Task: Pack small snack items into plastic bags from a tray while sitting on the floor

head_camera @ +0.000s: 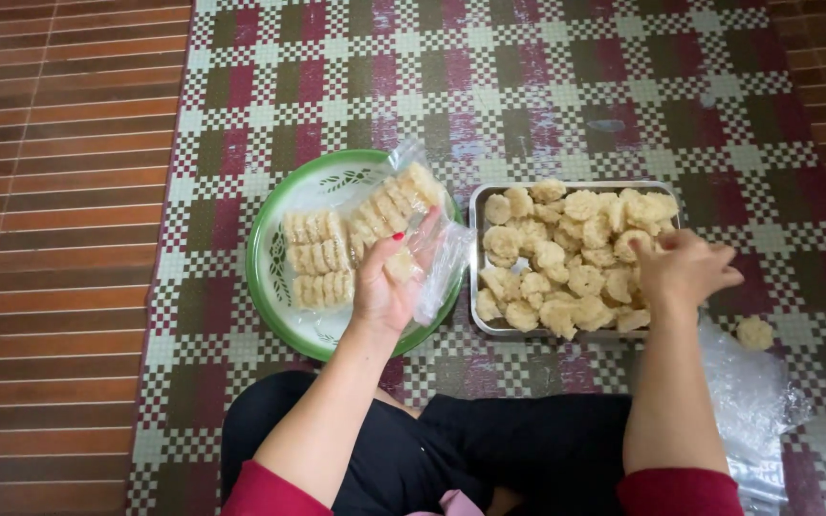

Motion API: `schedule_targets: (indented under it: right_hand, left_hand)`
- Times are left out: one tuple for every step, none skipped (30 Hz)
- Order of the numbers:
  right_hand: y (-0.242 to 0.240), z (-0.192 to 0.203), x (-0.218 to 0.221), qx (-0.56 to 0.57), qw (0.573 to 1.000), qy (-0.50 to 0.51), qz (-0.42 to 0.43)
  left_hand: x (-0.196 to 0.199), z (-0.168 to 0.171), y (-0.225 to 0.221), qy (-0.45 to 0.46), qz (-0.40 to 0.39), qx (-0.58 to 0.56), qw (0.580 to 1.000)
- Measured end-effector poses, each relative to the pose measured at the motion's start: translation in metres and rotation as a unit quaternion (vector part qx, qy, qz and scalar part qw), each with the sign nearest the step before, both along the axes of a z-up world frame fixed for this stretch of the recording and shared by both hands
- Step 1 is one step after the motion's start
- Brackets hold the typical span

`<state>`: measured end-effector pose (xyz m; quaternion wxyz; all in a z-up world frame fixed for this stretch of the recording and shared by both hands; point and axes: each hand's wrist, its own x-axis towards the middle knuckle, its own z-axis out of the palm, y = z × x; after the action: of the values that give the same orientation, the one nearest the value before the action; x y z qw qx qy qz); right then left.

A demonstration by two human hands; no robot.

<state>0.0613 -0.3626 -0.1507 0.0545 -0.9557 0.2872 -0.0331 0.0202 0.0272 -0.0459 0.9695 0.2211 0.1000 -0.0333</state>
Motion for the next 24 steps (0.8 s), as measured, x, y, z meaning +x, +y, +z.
schedule_targets:
  right_hand:
    - [0.003,-0.006,0.004,0.001,1.000,0.000,-0.001]
    - [0.007,-0.013,0.007,-0.045,0.998,0.042,-0.010]
    - [0.011,-0.019,0.011,-0.091,0.992,0.084,-0.018]
    - [0.012,-0.023,0.013,-0.091,0.992,0.084,-0.017]
    - [0.013,-0.026,0.014,-0.124,0.987,0.096,-0.018]
    - [0.013,-0.030,0.015,-0.159,0.981,0.108,-0.019]
    - [0.014,-0.030,0.016,-0.159,0.981,0.108,-0.018]
    - [0.015,-0.030,0.016,-0.137,0.986,0.094,-0.019]
    - [0.015,-0.030,0.015,-0.114,0.990,0.079,-0.020]
    - [0.014,-0.029,0.016,-0.115,0.990,0.079,-0.019]
    - [0.014,-0.028,0.016,-0.113,0.991,0.074,-0.017]
    - [0.014,-0.028,0.016,-0.112,0.991,0.069,-0.016]
    - [0.014,-0.028,0.013,-0.112,0.991,0.069,-0.013]
    - [0.014,-0.028,0.011,-0.123,0.991,0.056,0.000]
    - [0.014,-0.027,0.009,-0.134,0.990,0.043,0.013]
    - [0.015,-0.026,0.004,-0.134,0.990,0.042,0.016]
    - [0.015,-0.024,-0.001,-0.136,0.990,-0.003,0.041]
    - [0.017,-0.023,-0.004,-0.137,0.987,-0.050,0.067]
    - [0.017,-0.023,-0.005,-0.135,0.987,-0.052,0.072]
    - [0.017,-0.023,-0.005,-0.149,0.987,-0.015,0.066]
    - [0.016,-0.023,-0.005,-0.162,0.985,0.022,0.059]
    - [0.017,-0.026,-0.005,-0.162,0.985,0.020,0.064]
    - [0.017,-0.029,-0.006,-0.167,0.984,0.000,0.066]
    - [0.016,-0.031,-0.007,-0.173,0.982,-0.019,0.068]
  left_hand:
    - [0.000,0.010,-0.002,0.000,-0.001,0.001,1.000]
    - [-0.001,0.020,-0.003,0.043,-0.002,0.020,0.999]
    - [-0.002,0.029,-0.004,0.087,-0.002,0.038,0.996]
    - [-0.001,0.027,-0.004,0.087,-0.001,0.039,0.995]
    - [0.000,0.024,-0.003,0.078,-0.007,0.036,0.996]
    - [0.000,0.021,-0.003,0.070,-0.013,0.031,0.997]
    - [0.000,0.022,-0.004,0.071,-0.011,0.031,0.997]
    - [0.000,0.023,-0.005,0.077,-0.005,0.014,0.997]
    - [0.000,0.025,-0.005,0.083,0.001,-0.002,0.997]
    - [0.001,0.013,-0.005,0.083,0.002,-0.003,0.997]
    - [0.002,0.002,-0.004,0.051,-0.010,-0.009,0.999]
    - [0.002,-0.009,-0.003,0.017,-0.023,-0.016,0.999]
    - [0.002,-0.009,-0.002,0.017,-0.021,-0.016,1.000]
    - [0.001,-0.008,-0.002,0.010,-0.022,-0.009,1.000]
    - [0.001,-0.007,-0.001,0.002,-0.024,-0.003,1.000]
    - [0.001,-0.004,-0.002,0.001,-0.021,-0.003,1.000]
    - [0.002,-0.001,-0.002,0.017,-0.021,-0.001,1.000]
    - [0.002,0.003,-0.002,0.032,-0.020,0.002,0.999]
    - [0.002,-0.003,-0.001,0.031,-0.015,0.003,0.999]
    - [0.002,-0.008,0.000,0.014,-0.011,-0.010,1.000]
    - [0.002,-0.014,0.001,-0.003,-0.007,-0.024,1.000]
    - [0.002,-0.010,0.000,-0.004,-0.002,-0.023,1.000]
    - [0.002,-0.006,0.000,-0.009,-0.004,-0.017,1.000]
    - [0.002,-0.003,-0.001,-0.013,-0.007,-0.011,1.000]
